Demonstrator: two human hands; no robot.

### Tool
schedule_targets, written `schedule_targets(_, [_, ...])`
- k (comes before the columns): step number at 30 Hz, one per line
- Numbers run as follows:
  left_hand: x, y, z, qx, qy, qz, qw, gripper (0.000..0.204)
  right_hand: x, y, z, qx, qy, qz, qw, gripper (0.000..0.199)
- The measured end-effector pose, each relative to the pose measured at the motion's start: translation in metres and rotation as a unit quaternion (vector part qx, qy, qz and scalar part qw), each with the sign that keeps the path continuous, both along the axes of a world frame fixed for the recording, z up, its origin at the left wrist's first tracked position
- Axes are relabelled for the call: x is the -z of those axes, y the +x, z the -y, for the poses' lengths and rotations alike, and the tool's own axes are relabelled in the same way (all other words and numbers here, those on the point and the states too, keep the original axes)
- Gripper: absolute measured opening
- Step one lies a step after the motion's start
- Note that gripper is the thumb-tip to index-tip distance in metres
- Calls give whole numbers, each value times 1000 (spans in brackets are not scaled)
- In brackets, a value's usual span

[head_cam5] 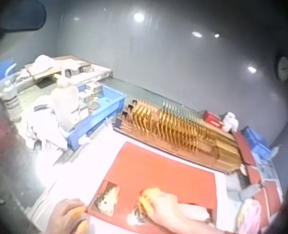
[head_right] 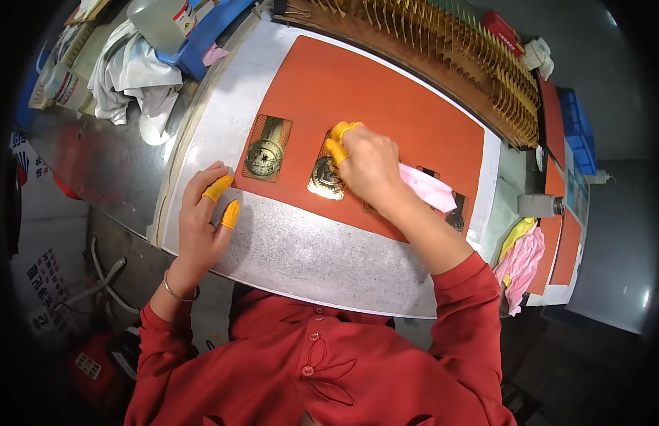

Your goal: The person wipes the surface of several small, dark, bottle-shaped decorative items arranged on a red mat using a yellow cloth. The person systematically cleans each item one by one, occasionally switching to a pink cloth to continue the wiping process.

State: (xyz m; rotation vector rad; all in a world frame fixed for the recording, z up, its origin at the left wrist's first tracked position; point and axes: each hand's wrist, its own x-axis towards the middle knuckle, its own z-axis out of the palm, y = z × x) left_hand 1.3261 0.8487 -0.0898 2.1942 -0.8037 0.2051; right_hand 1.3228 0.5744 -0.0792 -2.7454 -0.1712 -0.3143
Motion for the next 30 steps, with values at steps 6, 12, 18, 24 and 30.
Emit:
schedule_targets(6, [-2,-1,0,3,1,-1,1000,26,-4,6,-5,-9,0,-14,1000,9])
schedule_targets(12, [0,0,0,-3,0,-9,1000,29,0,-11,-11,-76,-22,13,997,11])
schedule_targets(18, [1,-2,-3,-8,-2,-7,1000,32,10,-10,-7,-120,-12,68,990,5])
schedule_targets(24, [1,-2,-4,-4,0,-9,1000,35,0,-1,0,-100,-47,29,993,9])
schedule_targets(30, [3,-5,-3,-9,-2,-4,1000,37,0,2,2,-91,-61,22,994,6])
